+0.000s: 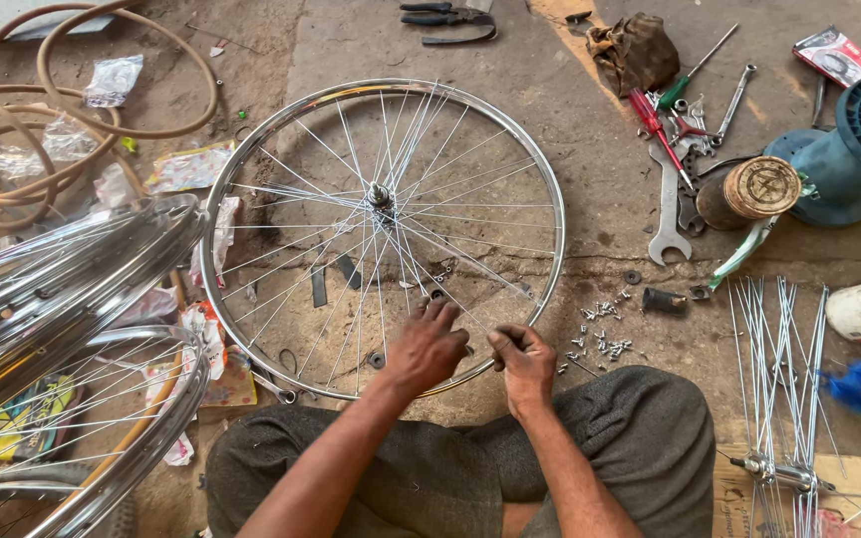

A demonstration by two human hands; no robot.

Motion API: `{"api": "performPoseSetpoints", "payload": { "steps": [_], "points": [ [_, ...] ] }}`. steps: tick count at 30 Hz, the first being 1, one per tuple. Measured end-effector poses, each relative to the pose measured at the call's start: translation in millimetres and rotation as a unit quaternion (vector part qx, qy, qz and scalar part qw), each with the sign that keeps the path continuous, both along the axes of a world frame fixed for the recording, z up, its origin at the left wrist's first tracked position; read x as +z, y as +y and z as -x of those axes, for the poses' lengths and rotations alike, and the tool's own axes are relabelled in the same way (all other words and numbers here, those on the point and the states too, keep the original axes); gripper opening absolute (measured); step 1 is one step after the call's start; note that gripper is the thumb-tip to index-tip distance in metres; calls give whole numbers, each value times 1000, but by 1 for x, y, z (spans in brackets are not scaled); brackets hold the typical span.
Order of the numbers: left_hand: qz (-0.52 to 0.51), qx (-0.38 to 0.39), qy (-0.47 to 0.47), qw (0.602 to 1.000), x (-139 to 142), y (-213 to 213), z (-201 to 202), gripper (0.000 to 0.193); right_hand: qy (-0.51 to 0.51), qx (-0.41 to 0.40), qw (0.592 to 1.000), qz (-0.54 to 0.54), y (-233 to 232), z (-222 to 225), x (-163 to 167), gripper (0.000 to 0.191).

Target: The person is lacing a bicycle wheel by inserting spokes through the hub and rim. They are sitting on the ground in a workshop area with tools and parts scattered around.

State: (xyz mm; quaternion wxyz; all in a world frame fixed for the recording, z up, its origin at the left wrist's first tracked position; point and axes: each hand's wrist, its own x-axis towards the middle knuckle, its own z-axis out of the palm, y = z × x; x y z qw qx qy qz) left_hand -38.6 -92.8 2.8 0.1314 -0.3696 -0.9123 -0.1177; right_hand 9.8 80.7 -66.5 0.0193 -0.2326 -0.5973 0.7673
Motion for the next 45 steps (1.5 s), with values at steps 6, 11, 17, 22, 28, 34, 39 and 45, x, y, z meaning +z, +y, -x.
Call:
{"api": "performPoseSetpoints", "payload": {
  "steps": [6, 11, 17, 22, 28, 34, 39, 45],
  "points": [
    [-34, 111, -251, 961, -21, 25, -21, 14, -31, -85, 996, -8, 3, -19, 3, 16],
    [-98, 92, -410, 902, -25, 15, -10, 18, -75, -16, 996, 35, -13, -45, -5, 14],
    [-143, 108, -581, 794, -16, 13, -1, 23, 12, -49, 998, -44, -33, -34, 0, 16],
    [-148, 111, -642, 744, -15, 14, -1, 25, 11, -22, 1000, -15, -32, -36, 7, 18],
    [-137, 99, -648, 742, -25, 14, 1, 29, 23, -11, 1000, -3, -29, -37, 8, 17],
    [-134, 116, -647, 742, -26, 15, 0, 25, 29, -14, 999, -16, -27, -36, 1, 18],
    [-128, 124, -636, 751, -23, 16, 0, 26, 34, 2, 999, -3, -25, -38, -1, 17],
    [-123, 127, -637, 751, -23, 15, -1, 25, -11, -5, 998, -58, -25, -37, 4, 15]
  ]
}}
